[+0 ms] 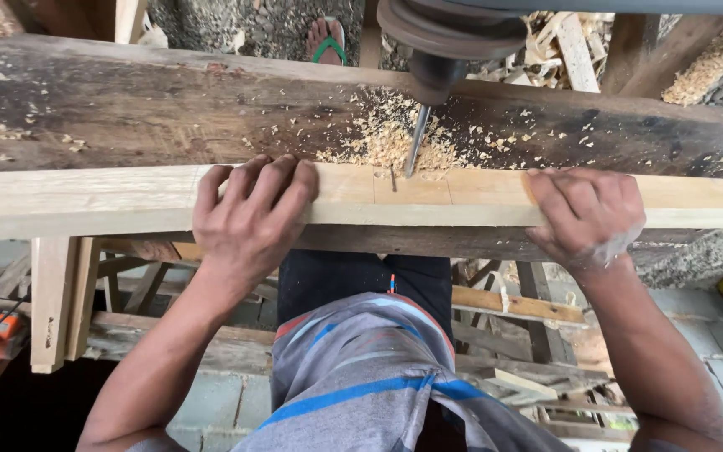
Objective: Drilling multiple holes into a wooden beam using a power drill at a workbench
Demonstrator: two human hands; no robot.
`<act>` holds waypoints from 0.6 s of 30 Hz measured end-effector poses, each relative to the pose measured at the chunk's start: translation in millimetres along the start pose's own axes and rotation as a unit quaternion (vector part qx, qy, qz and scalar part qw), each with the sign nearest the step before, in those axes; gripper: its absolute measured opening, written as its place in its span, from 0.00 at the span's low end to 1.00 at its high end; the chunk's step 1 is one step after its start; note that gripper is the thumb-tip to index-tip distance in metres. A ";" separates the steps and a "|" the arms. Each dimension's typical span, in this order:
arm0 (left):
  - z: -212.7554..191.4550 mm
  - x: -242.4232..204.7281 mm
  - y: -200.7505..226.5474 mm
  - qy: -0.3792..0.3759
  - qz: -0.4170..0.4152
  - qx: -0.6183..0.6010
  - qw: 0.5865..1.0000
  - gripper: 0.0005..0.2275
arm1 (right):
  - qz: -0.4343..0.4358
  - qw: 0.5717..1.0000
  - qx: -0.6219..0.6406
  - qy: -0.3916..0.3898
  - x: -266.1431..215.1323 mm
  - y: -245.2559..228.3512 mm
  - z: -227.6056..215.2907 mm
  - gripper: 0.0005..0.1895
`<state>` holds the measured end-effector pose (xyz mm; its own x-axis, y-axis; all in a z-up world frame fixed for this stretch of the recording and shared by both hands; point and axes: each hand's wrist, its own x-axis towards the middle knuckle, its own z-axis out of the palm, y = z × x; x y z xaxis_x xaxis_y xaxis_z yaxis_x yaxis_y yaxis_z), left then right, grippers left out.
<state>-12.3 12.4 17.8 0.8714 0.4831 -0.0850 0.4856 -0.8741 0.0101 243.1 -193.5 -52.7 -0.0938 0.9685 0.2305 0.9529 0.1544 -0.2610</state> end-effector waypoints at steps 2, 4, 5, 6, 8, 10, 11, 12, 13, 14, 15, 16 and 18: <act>-1.9 1.4 1.2 0.031 -0.001 -0.027 0.999 0.01 | 0.004 0.998 -0.040 -0.038 2.6 -0.8 -2.5 0.32; -3.5 -3.1 3.2 0.036 0.005 -0.030 0.999 0.01 | 0.009 0.998 -0.050 -0.038 -0.6 -2.7 -2.5 0.32; -3.2 -3.8 3.5 0.047 0.009 -0.031 0.998 0.02 | 0.011 0.997 -0.062 -0.035 -0.5 -1.4 -1.3 0.32; -3.4 -6.6 6.4 0.051 0.010 -0.029 0.998 0.02 | 0.010 0.997 -0.065 -0.032 -1.9 -2.0 -1.2 0.32; -3.4 -10.6 13.3 0.033 -0.036 -0.025 0.999 0.03 | 0.002 0.995 -0.095 -0.042 -4.0 -0.7 -1.6 0.32; -6.2 -11.8 25.7 0.018 -0.071 -0.024 0.997 0.03 | 0.005 0.995 -0.095 -0.043 -1.0 -2.1 -4.3 0.32; -7.4 -13.2 31.6 -0.004 -0.106 -0.022 0.994 0.02 | 0.009 0.995 -0.088 -0.045 0.2 -3.7 -4.6 0.33; -2.6 -14.8 31.3 0.000 -0.105 -0.022 0.994 0.02 | 0.009 0.995 -0.092 -0.043 -0.3 -1.4 -5.9 0.33; 1.1 -18.1 31.3 0.026 -0.096 0.008 0.995 0.03 | -0.006 0.992 -0.109 -0.059 -1.9 -1.1 -7.1 0.33; 5.1 -21.4 30.9 0.051 -0.087 0.037 0.994 0.09 | -0.021 0.989 -0.126 -0.075 -3.2 -0.9 -8.1 0.33; 5.9 -19.9 31.8 0.054 -0.089 0.041 0.994 0.09 | -0.023 0.989 -0.126 -0.070 -4.4 -0.8 -6.2 0.33; 6.8 -18.2 32.3 0.097 -0.087 0.032 0.991 0.03 | -0.017 0.991 -0.127 -0.048 -5.2 -0.7 -4.1 0.33; 8.7 -18.9 32.8 0.139 -0.081 0.024 0.987 0.05 | -0.008 0.991 -0.128 -0.026 -7.9 -3.4 -3.7 0.33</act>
<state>-13.5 -25.9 11.1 0.7711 0.6058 0.1959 0.6222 -0.7823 -0.0296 241.7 -202.4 -50.1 -0.1173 0.9761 0.1831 0.9926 0.1211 -0.0099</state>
